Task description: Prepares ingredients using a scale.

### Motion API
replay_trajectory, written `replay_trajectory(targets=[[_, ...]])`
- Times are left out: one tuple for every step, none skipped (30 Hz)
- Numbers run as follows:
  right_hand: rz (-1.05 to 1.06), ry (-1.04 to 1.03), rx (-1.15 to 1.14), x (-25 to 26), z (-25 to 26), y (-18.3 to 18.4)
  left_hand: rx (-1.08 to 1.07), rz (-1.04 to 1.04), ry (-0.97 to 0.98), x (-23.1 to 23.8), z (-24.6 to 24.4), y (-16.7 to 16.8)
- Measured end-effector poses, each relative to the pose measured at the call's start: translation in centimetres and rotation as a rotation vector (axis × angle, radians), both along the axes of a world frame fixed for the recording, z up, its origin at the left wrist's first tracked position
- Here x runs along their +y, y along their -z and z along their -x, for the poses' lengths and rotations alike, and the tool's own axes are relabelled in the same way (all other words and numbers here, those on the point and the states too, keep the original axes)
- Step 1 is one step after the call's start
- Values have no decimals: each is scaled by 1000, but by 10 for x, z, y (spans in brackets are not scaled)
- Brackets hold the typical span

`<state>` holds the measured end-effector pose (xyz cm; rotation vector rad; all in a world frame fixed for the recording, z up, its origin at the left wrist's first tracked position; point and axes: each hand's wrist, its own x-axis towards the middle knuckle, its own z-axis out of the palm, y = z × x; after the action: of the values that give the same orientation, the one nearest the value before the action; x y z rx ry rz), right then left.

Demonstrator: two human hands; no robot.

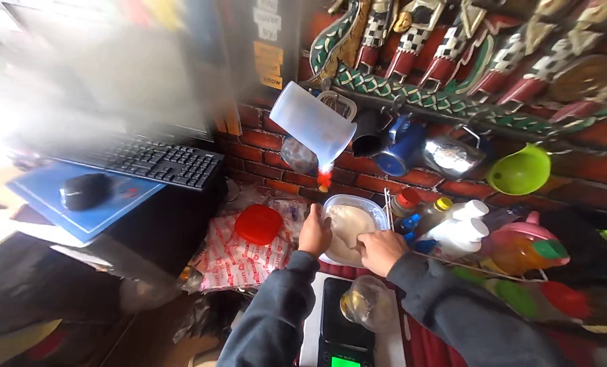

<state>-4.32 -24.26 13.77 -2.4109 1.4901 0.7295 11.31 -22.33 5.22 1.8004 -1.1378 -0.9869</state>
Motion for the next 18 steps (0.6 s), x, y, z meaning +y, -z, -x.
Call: replay_trajectory(targets=[[-1,24,-39,-3,7,0,-1,4,0,-1,0,2],[15,56,-84,-6,17,0,-1,11,1,-3,0,5],[32,97,-119,-7,26,-1,-1,15,3,-4,-1,7],[46,135,-146,-8,35,-2,1,15,5,-5,-1,8],[56,159,-174,-9,44,-1,3,15,5,-6,-1,9],[65,171,-202,-10,52,1,6,14,6,-6,-1,9],[70,182,-230,-11,59,4,8,12,9,-6,-1,8],[75,191,-256,-11,64,5,8,13,10,-7,0,8],[74,198,-277,-11,68,5,8,16,9,-7,0,7],[69,202,-300,-11,70,5,8,18,7,-7,0,8],[68,202,-327,-10,72,5,5,18,6,-7,0,8],[72,199,-346,-9,74,5,2,18,7,-7,0,9],[79,194,-355,-8,75,4,2,22,8,-7,0,10],[90,193,-362,-7,76,3,3,25,9,-7,-1,10],[102,194,-371,-6,77,2,3,24,9,-6,-1,11],[110,194,-383,-4,80,0,4,22,9,-6,-2,11],[134,190,-401,-1,83,-1,7,15,13,-7,-2,10],[164,185,-425,2,89,-1,11,4,20,-9,-3,10]])
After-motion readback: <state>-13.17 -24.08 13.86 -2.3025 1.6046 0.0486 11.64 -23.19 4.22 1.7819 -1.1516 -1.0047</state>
